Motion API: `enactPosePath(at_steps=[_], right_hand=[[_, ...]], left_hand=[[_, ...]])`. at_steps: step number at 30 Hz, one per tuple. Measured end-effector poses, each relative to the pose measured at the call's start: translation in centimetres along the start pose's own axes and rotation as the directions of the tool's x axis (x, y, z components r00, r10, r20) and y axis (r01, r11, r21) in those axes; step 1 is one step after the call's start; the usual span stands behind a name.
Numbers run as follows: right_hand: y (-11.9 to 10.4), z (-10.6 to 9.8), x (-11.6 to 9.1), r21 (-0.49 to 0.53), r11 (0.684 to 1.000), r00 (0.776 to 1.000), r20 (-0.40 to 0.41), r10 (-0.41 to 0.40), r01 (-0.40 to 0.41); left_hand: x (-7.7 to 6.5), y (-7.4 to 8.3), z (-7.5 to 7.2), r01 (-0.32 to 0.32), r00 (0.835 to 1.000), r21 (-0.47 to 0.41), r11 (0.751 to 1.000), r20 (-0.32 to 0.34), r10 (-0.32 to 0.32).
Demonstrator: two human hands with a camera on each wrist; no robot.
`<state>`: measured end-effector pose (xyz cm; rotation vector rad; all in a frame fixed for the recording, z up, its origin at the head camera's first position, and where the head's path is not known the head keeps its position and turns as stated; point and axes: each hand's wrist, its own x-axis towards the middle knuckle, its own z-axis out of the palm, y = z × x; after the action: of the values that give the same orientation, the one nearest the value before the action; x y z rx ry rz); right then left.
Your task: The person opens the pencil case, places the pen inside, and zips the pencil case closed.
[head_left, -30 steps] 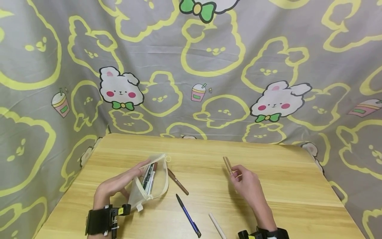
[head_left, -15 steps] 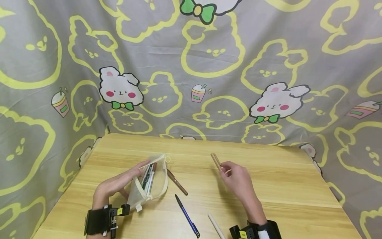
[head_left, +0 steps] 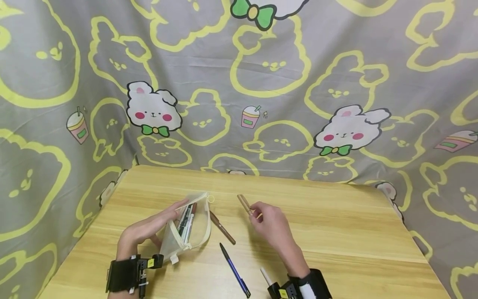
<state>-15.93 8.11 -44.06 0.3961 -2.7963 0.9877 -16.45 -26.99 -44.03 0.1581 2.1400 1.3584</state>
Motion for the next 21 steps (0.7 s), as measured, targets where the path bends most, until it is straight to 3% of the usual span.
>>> enactPosePath(at_steps=[7,21], right_hand=[[-1.8,1.8,0.4,0.018,0.998,0.997,0.049,-0.067,0.066],[-5.8,4.9,1.5,0.012,0.994,0.99,0.09,-0.108,0.107]], left_hand=[[-0.1,0.1,0.0,0.003,1.0,0.005,1.0,0.0,-0.003],[-0.1,0.3,0.1,0.004,1.0,0.017,1.0,0.006,-0.004]])
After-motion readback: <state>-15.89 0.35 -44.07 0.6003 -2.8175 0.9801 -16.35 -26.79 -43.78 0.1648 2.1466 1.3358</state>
